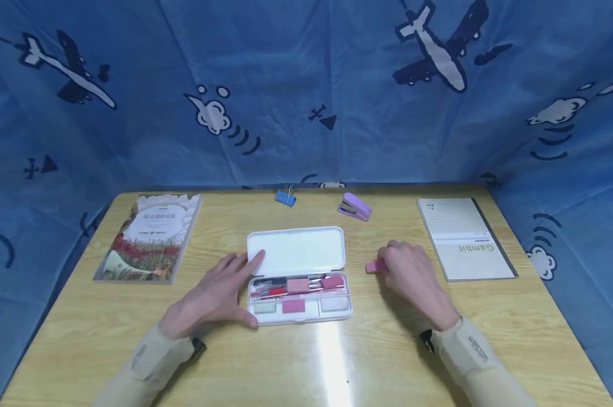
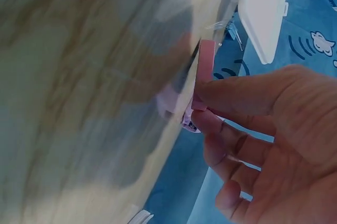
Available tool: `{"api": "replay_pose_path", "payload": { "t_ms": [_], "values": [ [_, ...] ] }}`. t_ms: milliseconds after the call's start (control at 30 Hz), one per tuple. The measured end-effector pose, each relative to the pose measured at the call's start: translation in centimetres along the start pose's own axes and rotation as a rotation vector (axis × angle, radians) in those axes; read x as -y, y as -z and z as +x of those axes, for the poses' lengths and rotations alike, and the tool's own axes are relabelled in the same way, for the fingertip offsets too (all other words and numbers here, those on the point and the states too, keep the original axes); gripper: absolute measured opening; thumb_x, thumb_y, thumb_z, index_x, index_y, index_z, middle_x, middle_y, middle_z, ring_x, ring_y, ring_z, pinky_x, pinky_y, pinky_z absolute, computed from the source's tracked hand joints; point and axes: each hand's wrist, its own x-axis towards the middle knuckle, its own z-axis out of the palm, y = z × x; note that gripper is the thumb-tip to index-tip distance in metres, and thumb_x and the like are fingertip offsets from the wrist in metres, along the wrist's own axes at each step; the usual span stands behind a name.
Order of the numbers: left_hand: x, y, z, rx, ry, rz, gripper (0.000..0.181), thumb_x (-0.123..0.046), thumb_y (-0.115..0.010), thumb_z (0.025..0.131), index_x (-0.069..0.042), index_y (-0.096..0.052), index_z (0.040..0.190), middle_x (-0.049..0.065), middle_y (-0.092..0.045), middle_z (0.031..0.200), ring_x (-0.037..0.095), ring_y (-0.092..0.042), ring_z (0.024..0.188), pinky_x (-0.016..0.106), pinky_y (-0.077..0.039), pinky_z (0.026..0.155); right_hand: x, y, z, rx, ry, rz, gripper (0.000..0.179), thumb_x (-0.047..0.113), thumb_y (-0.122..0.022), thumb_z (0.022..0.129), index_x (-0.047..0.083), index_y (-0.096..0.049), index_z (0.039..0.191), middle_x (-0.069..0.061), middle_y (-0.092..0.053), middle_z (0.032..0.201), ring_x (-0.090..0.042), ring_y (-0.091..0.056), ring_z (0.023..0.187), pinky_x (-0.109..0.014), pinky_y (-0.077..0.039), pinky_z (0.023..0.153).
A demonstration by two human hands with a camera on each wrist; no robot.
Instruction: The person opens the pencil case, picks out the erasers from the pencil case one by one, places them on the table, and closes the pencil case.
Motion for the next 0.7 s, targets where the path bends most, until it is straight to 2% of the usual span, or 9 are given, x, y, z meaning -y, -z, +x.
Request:
{"api": "replay_pose_path", "payload": {
  "t_ms": [200,467,600,700],
  "values": [
    [0.0,0.1,-0.1,0.001,-0.001,-0.001,0.143,-0.066,-0.091,0.053,-0.033,-0.008,0.165,0.018,-0.018,0.17,0.047,-0.015,0.155,0.067,-0.022,0.122,0.0,-0.4,0.4,0.059,-0.014,-0.004,0.017,-0.003,-0.078,0.074,0.009,-0.078,0.086,-0.004,-0.065,0.072,-0.02,-0.058,0.063,-0.037,-0.048,0.052],
    [0.0,0.2,-0.1,0.003,0.007,0.0,0.143,-0.066,-0.091,0.053,-0.033,-0.008,0.165,0.018,-0.019,0.17,0.047,-0.016,0.154,0.066,-0.021,0.122,0.1,-0.5,0.7,0.084,-0.03,0.013,0.019,-0.005,-0.077,0.075,0.008,-0.079,0.089,-0.006,-0.068,0.075,-0.023,-0.061,0.066,-0.039,-0.052,0.054],
    [0.0,0.2,-0.1,0.015,0.011,0.001,0.143,-0.066,-0.091,0.054,-0.033,-0.007,0.164,0.018,-0.017,0.17,0.047,-0.014,0.155,0.066,-0.021,0.123,0.6,-0.2,0.4,0.027,-0.007,0.011,0.012,0.005,-0.081,0.079,0.007,-0.077,0.091,-0.006,-0.068,0.078,-0.023,-0.062,0.069,-0.04,-0.053,0.056],
    [0.0,0.2,-0.1,0.017,0.014,-0.004,0.143,-0.066,-0.092,0.054,-0.033,-0.007,0.165,0.018,-0.017,0.17,0.047,-0.014,0.155,0.066,-0.02,0.123,1.9,0.0,0.5,-0.072,0.073,0.033,0.015,0.008,-0.082,0.078,0.006,-0.077,0.092,-0.007,-0.071,0.083,-0.025,-0.065,0.073,-0.042,-0.056,0.062]
  ]
}}
